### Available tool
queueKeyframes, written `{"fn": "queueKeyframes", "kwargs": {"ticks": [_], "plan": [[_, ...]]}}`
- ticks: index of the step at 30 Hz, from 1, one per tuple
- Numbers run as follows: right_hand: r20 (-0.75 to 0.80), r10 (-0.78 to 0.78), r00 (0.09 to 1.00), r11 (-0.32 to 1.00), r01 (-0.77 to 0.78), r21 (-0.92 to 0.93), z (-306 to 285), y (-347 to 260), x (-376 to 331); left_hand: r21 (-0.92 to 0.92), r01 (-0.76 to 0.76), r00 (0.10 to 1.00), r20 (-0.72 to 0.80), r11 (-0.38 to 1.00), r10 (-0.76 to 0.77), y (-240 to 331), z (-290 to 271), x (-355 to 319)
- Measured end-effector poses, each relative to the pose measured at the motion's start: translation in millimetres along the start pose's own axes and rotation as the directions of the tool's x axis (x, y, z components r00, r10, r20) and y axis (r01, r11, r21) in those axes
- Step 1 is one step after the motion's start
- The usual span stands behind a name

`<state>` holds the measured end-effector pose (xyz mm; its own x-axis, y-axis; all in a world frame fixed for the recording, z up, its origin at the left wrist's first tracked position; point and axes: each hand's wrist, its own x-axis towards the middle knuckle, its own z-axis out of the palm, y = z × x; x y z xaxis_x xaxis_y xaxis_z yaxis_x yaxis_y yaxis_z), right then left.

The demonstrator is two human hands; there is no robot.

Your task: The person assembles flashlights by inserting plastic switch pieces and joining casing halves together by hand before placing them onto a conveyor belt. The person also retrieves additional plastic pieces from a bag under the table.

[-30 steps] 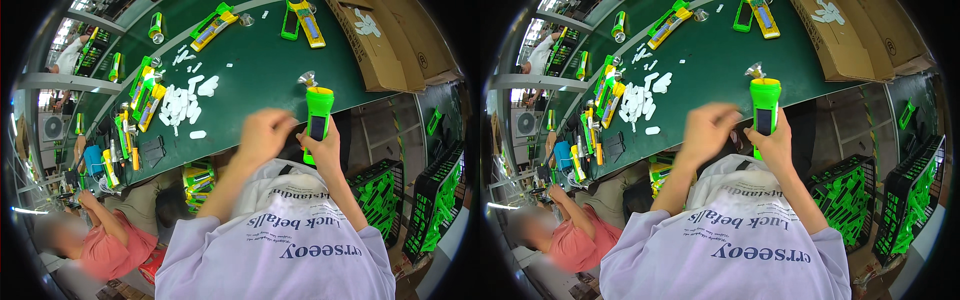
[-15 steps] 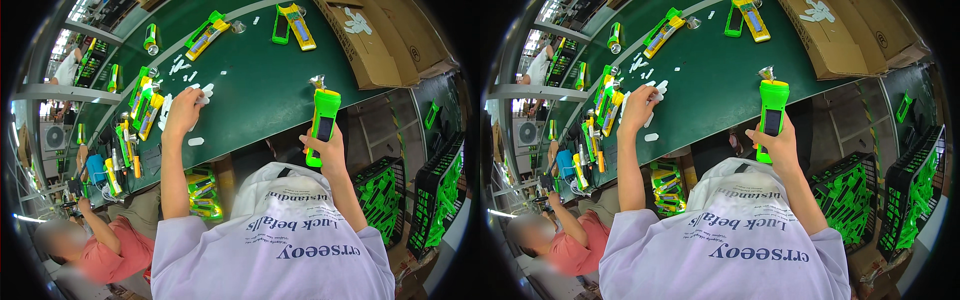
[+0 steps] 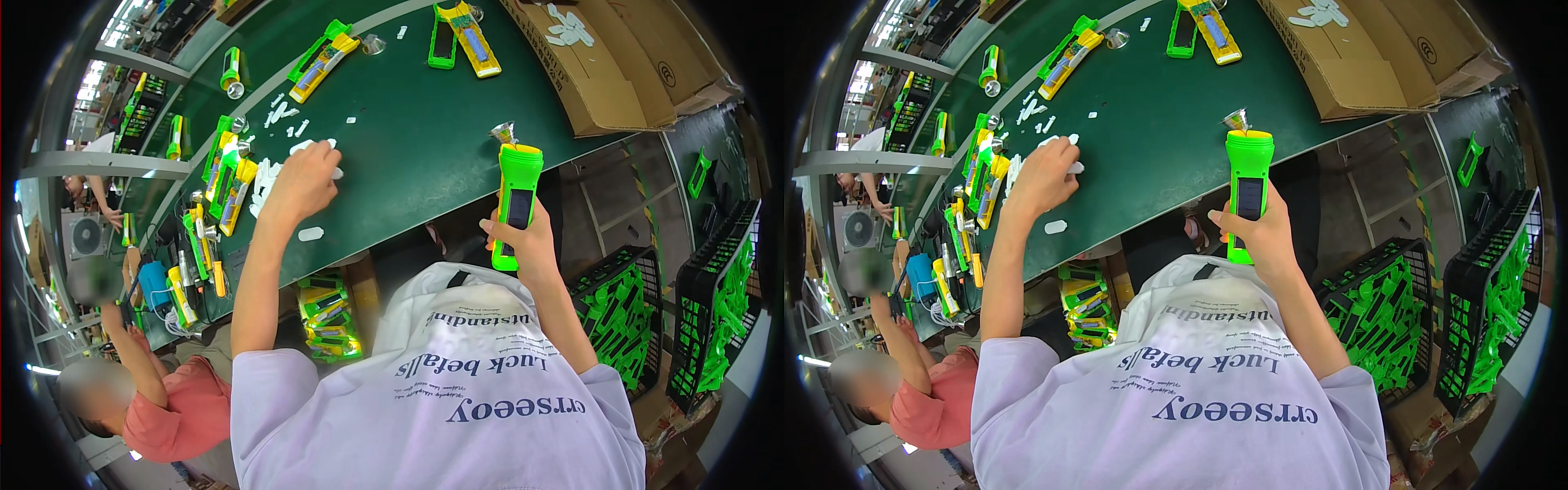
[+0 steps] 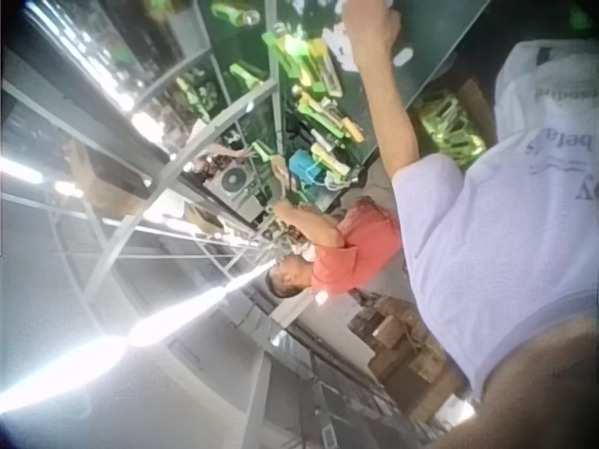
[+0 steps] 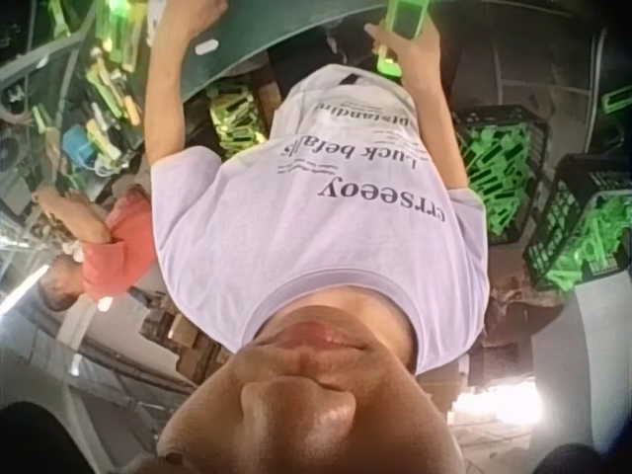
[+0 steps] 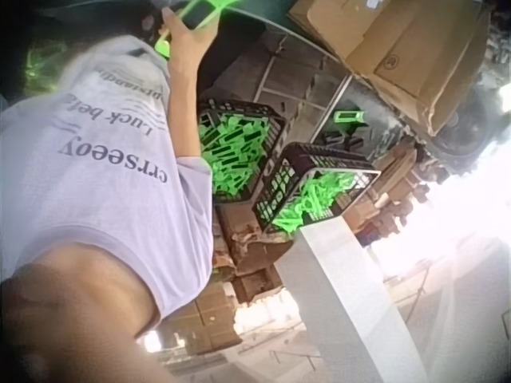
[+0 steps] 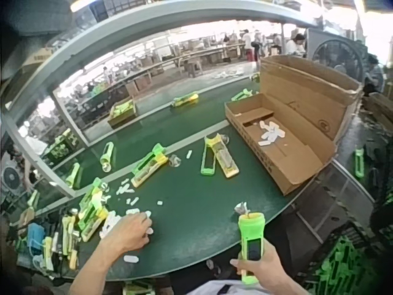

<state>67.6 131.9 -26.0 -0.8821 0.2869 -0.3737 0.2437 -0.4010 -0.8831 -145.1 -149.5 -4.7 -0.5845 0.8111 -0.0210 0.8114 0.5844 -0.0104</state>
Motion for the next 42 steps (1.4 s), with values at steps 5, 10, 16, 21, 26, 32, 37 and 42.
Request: {"fn": "queueKeyframes", "kwargs": {"ticks": [5,10,16,21,26,32,37,42], "plan": [[-0.03,-0.008,1.0,0.999,0.009,0.034,1.5,5.7,0.6,-0.107,-0.245,0.969,-0.006,0.964,0.246,45.6,2.2,-9.8],[-0.085,0.027,0.996,0.999,-0.025,0.024,-5.3,8.6,-2.2,-0.289,-0.191,0.978,0.023,0.938,0.206,56.2,1.6,-4.8],[-0.024,0.03,0.999,0.998,-0.029,0.062,-5.0,9.9,-2.3,-0.279,0.154,0.983,0.144,0.948,-0.117,71.0,-5.4,2.4],[0.132,0.126,0.983,0.982,-0.142,0.125,-3.1,9.9,4.2,-0.294,0.126,0.987,0.136,0.948,-0.089,70.2,-3.2,0.7],[0.229,0.115,0.966,0.954,-0.172,0.246,-6.0,5.6,-0.7,-0.286,0.143,0.975,0.206,0.948,-0.084,71.4,-10.0,2.7],[0.251,0.101,0.963,0.942,-0.174,0.286,-3.3,1.3,-3.7,-0.887,0.028,1.0,0.031,0.462,-0.001,123.9,-6.3,30.2],[0.25,0.118,0.961,0.963,-0.172,0.206,-0.6,-1.7,-6.2,-0.964,-0.093,0.987,-0.055,-0.25,-0.152,172.6,-2.0,42.5],[0.211,0.117,0.971,0.97,-0.158,0.187,2.0,-6.9,-10.4,-0.974,-0.005,0.983,0.036,-0.227,-0.179,178.6,0.4,38.8]]}}
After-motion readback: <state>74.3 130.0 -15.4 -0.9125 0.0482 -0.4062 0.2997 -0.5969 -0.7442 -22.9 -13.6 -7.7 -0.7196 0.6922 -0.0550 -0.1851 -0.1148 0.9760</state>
